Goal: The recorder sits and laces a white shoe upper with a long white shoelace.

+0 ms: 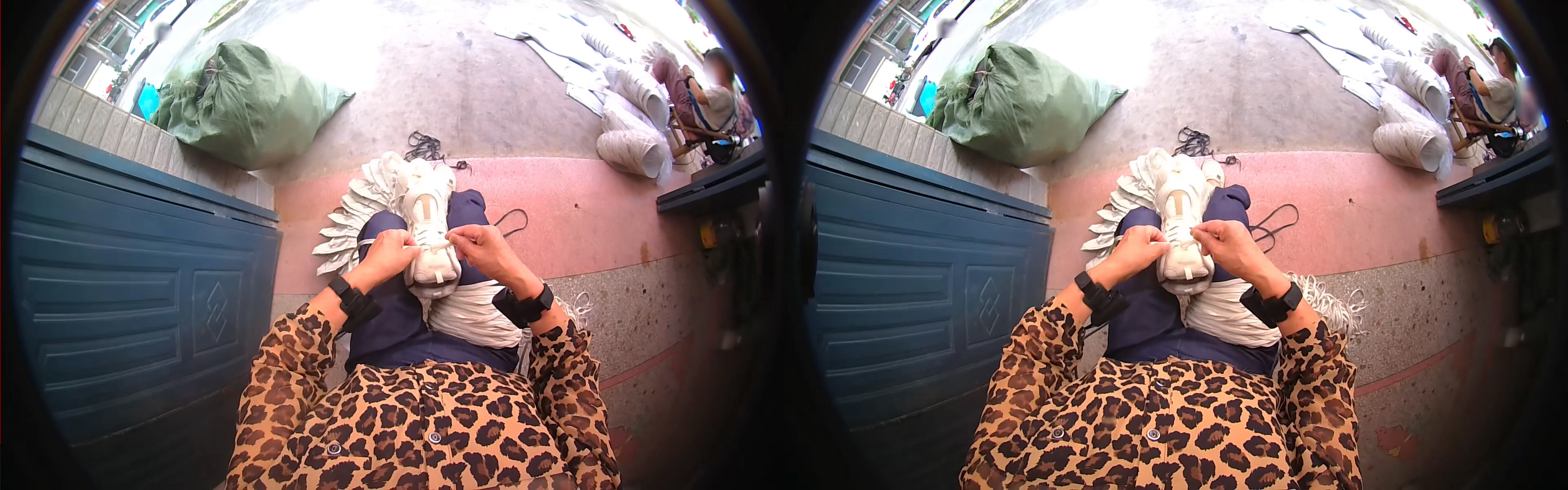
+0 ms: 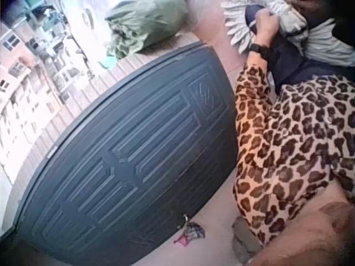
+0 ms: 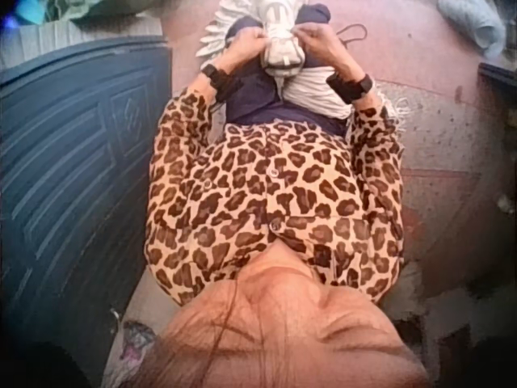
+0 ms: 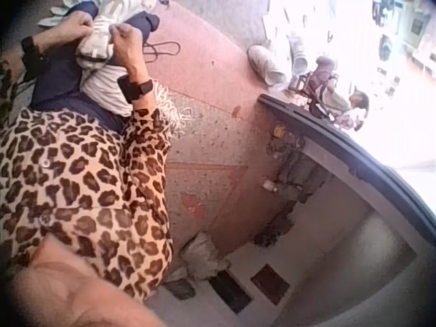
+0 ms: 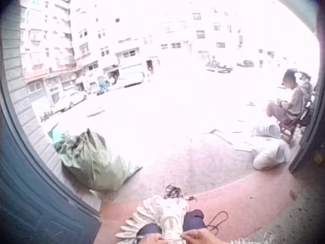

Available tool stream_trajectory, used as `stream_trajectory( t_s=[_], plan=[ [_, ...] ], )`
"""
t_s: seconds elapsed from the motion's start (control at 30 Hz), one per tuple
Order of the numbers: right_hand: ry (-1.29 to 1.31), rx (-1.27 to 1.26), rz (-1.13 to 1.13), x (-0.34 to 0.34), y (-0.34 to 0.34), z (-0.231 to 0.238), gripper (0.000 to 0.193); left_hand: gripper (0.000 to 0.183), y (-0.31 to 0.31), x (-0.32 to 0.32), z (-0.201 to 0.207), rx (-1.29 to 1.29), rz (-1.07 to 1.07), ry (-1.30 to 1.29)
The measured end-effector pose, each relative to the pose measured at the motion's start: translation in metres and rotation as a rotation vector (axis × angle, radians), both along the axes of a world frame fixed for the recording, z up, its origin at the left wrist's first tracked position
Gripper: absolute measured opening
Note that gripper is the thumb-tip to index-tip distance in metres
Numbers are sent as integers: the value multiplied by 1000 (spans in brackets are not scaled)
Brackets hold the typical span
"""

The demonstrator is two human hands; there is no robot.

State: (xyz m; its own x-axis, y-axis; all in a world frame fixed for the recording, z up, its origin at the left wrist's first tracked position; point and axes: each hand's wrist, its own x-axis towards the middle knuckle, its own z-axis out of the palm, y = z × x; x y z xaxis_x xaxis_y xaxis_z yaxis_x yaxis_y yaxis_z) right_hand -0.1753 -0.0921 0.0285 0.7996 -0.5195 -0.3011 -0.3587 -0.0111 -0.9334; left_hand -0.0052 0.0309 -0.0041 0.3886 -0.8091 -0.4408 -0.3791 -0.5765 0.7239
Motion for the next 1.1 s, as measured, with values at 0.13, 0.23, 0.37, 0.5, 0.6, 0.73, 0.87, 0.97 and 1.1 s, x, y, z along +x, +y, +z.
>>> stream_trajectory(
  t_s=[0.13, 0.23, 0.37, 0.5, 0.6, 0.73, 0.87, 0.97, 1.1],
  plan=[
    [-27, 14, 19, 0, 2, -1, 22, 22, -6, -1, -7, -32, -53, -69],
    [-17, -31, 70, 0, 4, -1, 21, 22, -13, 3, -9, 15, -112, -67],
    [-59, -127, 160, 2, 6, 2, 21, 23, -26, 5, -9, 54, -228, -112],
    [-139, -236, 228, 11, 8, 7, 20, 21, -29, -5, -10, -27, -302, -233],
    [-80, -209, 229, 15, 5, 11, 20, 17, -23, -10, -9, -31, -350, -318],
    [-77, -144, 165, 11, -5, 11, 21, 12, -19, -19, -9, -173, -306, -462],
    [-108, -280, 254, 28, -11, 8, 17, 12, -26, -18, -9, -374, -218, -166],
    [-131, -692, 406, 62, -13, 10, 15, 16, -25, -11, -5, -110, 21, 136],
    [-510, -974, -78, 78, -15, 18, 12, 23, -13, -17, -4, -262, -87, -82]
  ],
)
